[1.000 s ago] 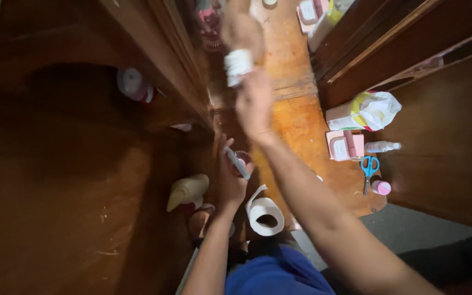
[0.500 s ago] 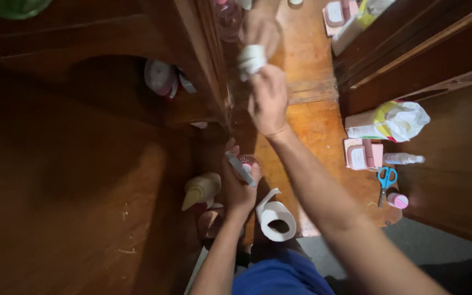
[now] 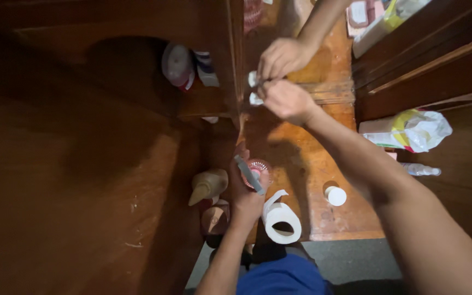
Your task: The person wipes a mirror on a wooden vanity using a white paper towel. They move items on the vanity surface to access the mirror and continue wiping different sections of the glass.
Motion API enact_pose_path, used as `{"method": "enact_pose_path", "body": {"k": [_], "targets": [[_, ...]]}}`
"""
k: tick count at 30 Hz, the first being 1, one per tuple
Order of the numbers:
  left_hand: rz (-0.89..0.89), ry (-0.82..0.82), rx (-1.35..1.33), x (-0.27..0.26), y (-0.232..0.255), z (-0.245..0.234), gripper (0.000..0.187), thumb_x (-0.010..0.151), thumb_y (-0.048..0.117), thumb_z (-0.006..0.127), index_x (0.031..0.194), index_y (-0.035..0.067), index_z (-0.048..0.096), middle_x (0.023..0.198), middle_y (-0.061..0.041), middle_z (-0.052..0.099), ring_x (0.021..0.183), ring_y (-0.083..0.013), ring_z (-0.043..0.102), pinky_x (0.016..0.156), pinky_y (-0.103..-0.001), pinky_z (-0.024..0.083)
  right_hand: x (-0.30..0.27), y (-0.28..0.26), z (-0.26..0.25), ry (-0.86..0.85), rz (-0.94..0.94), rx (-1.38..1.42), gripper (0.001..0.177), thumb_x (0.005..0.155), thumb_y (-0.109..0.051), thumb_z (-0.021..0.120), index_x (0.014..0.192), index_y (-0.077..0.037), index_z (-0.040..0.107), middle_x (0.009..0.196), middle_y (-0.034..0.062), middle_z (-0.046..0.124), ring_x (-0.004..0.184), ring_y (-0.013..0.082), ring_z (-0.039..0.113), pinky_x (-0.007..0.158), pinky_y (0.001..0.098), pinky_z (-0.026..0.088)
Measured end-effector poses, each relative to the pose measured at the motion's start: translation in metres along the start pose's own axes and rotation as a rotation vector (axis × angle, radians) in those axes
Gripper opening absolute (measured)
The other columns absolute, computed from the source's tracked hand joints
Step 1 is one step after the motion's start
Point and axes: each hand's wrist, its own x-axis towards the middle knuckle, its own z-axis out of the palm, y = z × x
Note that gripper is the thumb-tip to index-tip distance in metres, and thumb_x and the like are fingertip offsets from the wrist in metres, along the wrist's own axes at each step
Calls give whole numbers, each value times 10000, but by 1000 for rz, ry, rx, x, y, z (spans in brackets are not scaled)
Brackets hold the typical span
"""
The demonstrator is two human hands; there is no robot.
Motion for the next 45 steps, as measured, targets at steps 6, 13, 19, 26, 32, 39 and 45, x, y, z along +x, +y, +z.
{"method": "enact_pose_path", "body": {"k": [6, 13, 19, 26, 32, 39, 45], "targets": [[-152, -8, -260, 1, -14, 8, 700, 853, 65, 689, 1481, 51, 378, 1346, -167, 494, 1056, -267, 623, 888, -356, 553, 19, -32, -3, 83, 325, 7, 403, 772, -27, 674, 1172, 22, 689, 1196, 197, 625, 1001, 359, 619, 836, 446, 533], [-86, 26, 116, -8, -7, -2, 619, 890, 100, 720, 1434, 48, 429, 1356, -121, 571, 1223, -225, 623, 1007, -331, 534, -37, -96, 26, -249, 557, 333, 489, 781, -117, 700, 1254, -1, 660, 1146, 185, 627, 1001, 387, 608, 849, 453, 526], [28, 9, 65, -8, -8, 1, 600, 901, 64, 718, 1430, 20, 437, 1386, -154, 552, 1288, -254, 578, 1063, -353, 500, -14, -68, 40, 48, 502, 45, 344, 918, -58, 638, 1256, -3, 678, 1221, 144, 613, 1104, 354, 628, 920, 412, 537], [120, 5, 147, -12, 8, 0, 617, 906, 62, 725, 1448, 22, 432, 1427, -136, 556, 1287, -249, 606, 1053, -349, 526, -106, 0, 17, -271, 540, 123, 318, 787, -110, 634, 1075, -50, 755, 942, 129, 637, 905, 350, 602, 776, 462, 493], [267, 36, 222, -14, 19, -11, 608, 887, 52, 735, 1430, 16, 463, 1394, -151, 573, 1258, -294, 617, 1046, -378, 523, -182, -19, 14, 228, 1496, 176, 232, 998, -160, 569, 1205, -62, 607, 1124, 161, 655, 976, 342, 632, 830, 431, 513], [-119, -46, 238, -20, 4, 24, 578, 900, 159, 765, 1394, 53, 483, 1222, -152, 649, 1076, -274, 690, 918, -367, 559, -155, -49, 123, -92, 902, -58, 210, 931, -73, 603, 1104, -58, 721, 1092, 159, 679, 1074, 372, 641, 892, 478, 535], [148, -30, 192, -27, 26, 16, 664, 885, 71, 717, 1484, 57, 430, 1352, -187, 583, 1257, -281, 604, 1006, -386, 529, -224, -2, 26, 263, 1217, -264, 238, 848, 73, 616, 1020, -61, 713, 981, 152, 694, 934, 340, 683, 852, 403, 562]]}}
